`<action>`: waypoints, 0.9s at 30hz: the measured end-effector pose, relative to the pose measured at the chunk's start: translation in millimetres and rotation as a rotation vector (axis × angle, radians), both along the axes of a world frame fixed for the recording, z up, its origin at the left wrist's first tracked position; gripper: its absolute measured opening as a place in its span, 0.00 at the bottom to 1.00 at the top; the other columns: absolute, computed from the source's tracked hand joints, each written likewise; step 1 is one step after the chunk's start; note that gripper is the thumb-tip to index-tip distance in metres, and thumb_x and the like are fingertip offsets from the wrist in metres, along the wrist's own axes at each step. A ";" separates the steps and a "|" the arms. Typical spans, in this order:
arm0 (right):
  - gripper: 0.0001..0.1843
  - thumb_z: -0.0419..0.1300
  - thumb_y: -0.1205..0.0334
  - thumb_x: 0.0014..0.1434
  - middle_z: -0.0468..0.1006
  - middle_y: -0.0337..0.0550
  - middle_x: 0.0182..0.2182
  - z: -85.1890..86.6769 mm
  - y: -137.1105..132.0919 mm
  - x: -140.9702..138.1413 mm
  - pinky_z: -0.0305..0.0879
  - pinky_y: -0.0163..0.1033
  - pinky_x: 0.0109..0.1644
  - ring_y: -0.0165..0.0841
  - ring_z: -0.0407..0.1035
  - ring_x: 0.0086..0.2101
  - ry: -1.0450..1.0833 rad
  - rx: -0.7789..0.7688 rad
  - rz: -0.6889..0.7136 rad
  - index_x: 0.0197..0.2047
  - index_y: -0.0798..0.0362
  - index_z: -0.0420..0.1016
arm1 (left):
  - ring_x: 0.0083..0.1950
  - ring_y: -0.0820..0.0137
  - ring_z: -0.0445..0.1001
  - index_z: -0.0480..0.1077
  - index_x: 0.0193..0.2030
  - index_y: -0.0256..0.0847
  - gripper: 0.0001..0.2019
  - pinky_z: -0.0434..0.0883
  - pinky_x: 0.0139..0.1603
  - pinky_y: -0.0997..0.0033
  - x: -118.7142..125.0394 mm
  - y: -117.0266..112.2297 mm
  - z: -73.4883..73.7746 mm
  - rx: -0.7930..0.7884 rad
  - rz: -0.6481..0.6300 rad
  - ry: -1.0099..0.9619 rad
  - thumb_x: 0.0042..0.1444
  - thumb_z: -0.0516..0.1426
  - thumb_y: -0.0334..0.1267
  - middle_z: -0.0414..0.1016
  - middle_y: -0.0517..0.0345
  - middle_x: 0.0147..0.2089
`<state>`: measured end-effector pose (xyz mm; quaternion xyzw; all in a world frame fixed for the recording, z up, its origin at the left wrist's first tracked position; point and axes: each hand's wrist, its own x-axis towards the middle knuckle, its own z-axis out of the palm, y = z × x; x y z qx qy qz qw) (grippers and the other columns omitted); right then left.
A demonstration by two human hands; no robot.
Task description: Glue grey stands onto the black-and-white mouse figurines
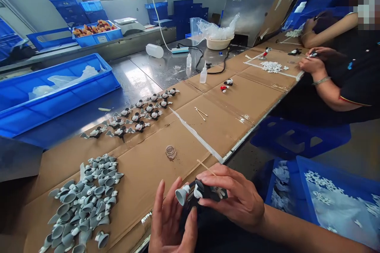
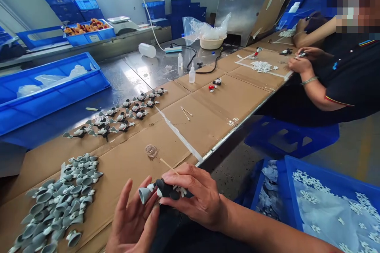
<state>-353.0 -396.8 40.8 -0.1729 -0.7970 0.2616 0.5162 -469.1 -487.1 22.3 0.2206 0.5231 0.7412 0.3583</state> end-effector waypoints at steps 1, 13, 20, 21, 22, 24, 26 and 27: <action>0.16 0.64 0.65 0.63 0.78 0.48 0.42 0.0 -1.2 -2.1 0.75 0.34 0.47 0.31 0.75 0.42 0.009 -0.004 0.000 0.53 0.55 0.69 | 0.51 0.66 0.79 0.69 0.58 0.53 0.29 0.74 0.51 0.76 -0.5 -0.1 2.4 -0.014 -0.030 -0.125 0.47 0.69 0.42 0.79 0.54 0.52; 0.08 0.59 0.64 0.65 0.80 0.43 0.38 -4.3 -15.2 -30.1 0.67 0.39 0.42 0.32 0.74 0.37 0.061 0.101 -0.023 0.48 0.52 0.70 | 0.38 0.66 0.79 0.80 0.37 0.44 0.21 0.75 0.40 0.71 -3.6 -6.7 16.2 -0.074 -0.073 -0.594 0.32 0.74 0.40 0.82 0.51 0.38; 0.08 0.60 0.62 0.65 0.79 0.43 0.37 -12.9 -17.9 -34.7 0.66 0.41 0.43 0.34 0.71 0.38 0.053 0.107 -0.040 0.47 0.53 0.71 | 0.34 0.69 0.78 0.80 0.35 0.41 0.19 0.74 0.39 0.74 -6.7 -9.9 15.6 -0.114 -0.070 -0.585 0.33 0.74 0.41 0.81 0.51 0.34; 0.09 0.60 0.62 0.65 0.79 0.43 0.38 -12.7 -18.6 -35.3 0.66 0.41 0.43 0.34 0.71 0.38 0.048 0.107 -0.031 0.48 0.53 0.71 | 0.34 0.68 0.79 0.80 0.35 0.40 0.19 0.74 0.39 0.73 -7.1 -10.5 16.3 -0.113 -0.061 -0.565 0.33 0.74 0.41 0.81 0.50 0.33; 0.10 0.60 0.61 0.65 0.79 0.44 0.38 -12.2 -19.5 -35.1 0.66 0.42 0.43 0.35 0.71 0.39 0.039 0.109 -0.019 0.49 0.53 0.70 | 0.34 0.67 0.79 0.80 0.35 0.40 0.19 0.74 0.40 0.72 -7.7 -11.8 17.7 -0.111 -0.048 -0.543 0.34 0.74 0.41 0.81 0.50 0.33; 0.15 0.61 0.58 0.65 0.79 0.44 0.40 -11.4 -20.5 -30.7 0.67 0.43 0.46 0.36 0.70 0.41 0.014 0.106 0.009 0.53 0.52 0.70 | 0.35 0.65 0.79 0.81 0.35 0.40 0.19 0.75 0.41 0.70 -11.1 -17.8 22.0 -0.107 -0.021 -0.501 0.34 0.74 0.42 0.81 0.50 0.32; 0.22 0.64 0.53 0.62 0.79 0.46 0.41 -12.3 -17.0 -20.9 0.67 0.45 0.47 0.38 0.71 0.43 -0.014 0.099 0.041 0.58 0.49 0.69 | 0.36 0.63 0.80 0.80 0.36 0.39 0.19 0.75 0.41 0.68 -19.9 -30.5 26.9 -0.094 0.036 -0.451 0.35 0.73 0.43 0.81 0.49 0.32; 0.25 0.66 0.53 0.61 0.79 0.48 0.41 -14.0 -12.4 -14.7 0.68 0.46 0.47 0.38 0.71 0.43 -0.024 0.089 0.050 0.59 0.48 0.69 | 0.35 0.62 0.80 0.80 0.36 0.38 0.20 0.76 0.40 0.68 -26.8 -40.2 28.9 -0.085 0.081 -0.418 0.35 0.73 0.43 0.81 0.49 0.32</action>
